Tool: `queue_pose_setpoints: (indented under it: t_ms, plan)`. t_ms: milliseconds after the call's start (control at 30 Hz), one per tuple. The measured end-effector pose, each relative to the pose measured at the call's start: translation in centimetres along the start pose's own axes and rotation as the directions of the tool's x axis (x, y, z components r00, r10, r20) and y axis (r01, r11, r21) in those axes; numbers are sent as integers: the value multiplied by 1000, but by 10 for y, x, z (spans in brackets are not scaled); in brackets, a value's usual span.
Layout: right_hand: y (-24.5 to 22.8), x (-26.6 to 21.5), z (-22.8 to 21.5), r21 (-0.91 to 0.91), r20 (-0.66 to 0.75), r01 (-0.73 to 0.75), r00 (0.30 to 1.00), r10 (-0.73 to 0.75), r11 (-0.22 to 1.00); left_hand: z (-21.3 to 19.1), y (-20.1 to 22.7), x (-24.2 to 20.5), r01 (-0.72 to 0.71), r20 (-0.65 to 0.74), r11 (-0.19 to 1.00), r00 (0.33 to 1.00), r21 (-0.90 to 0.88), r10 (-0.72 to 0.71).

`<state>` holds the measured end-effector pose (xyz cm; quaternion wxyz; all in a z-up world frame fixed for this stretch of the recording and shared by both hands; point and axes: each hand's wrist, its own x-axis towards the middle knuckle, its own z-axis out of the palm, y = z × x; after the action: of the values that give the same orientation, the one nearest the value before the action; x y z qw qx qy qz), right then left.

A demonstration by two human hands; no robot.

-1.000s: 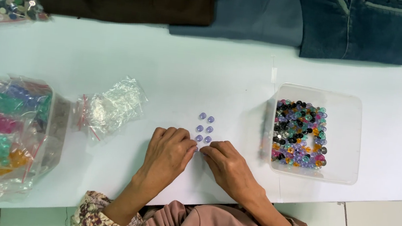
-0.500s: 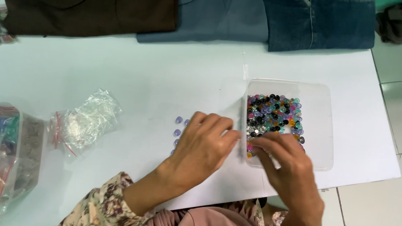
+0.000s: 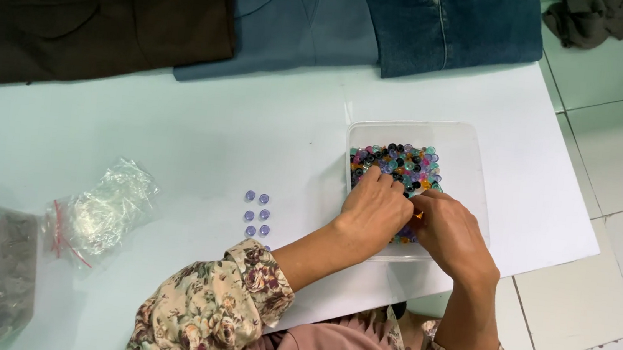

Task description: Sorting small colorful buttons and placing them into plastic zip-lock bags

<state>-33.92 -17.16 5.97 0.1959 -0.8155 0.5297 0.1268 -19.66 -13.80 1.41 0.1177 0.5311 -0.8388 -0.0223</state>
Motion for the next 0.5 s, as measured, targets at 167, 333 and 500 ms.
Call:
queue_pose_setpoints:
  t_ms: [167,333,500]
  plan:
    - [5,2,6,-5,-23,12,1000,-12,1000,-3,0,0,-6,-28,1000,1000,-6,5]
    - [-3,-2,-6,95,-157,-6,987,21,995,-13,6,3,-23,-29,996,999,-85,20]
    - [-4,-4,-5,193,-240,-30,968,76,981,1,14,4,-2,-25,1000,1000,-31,1]
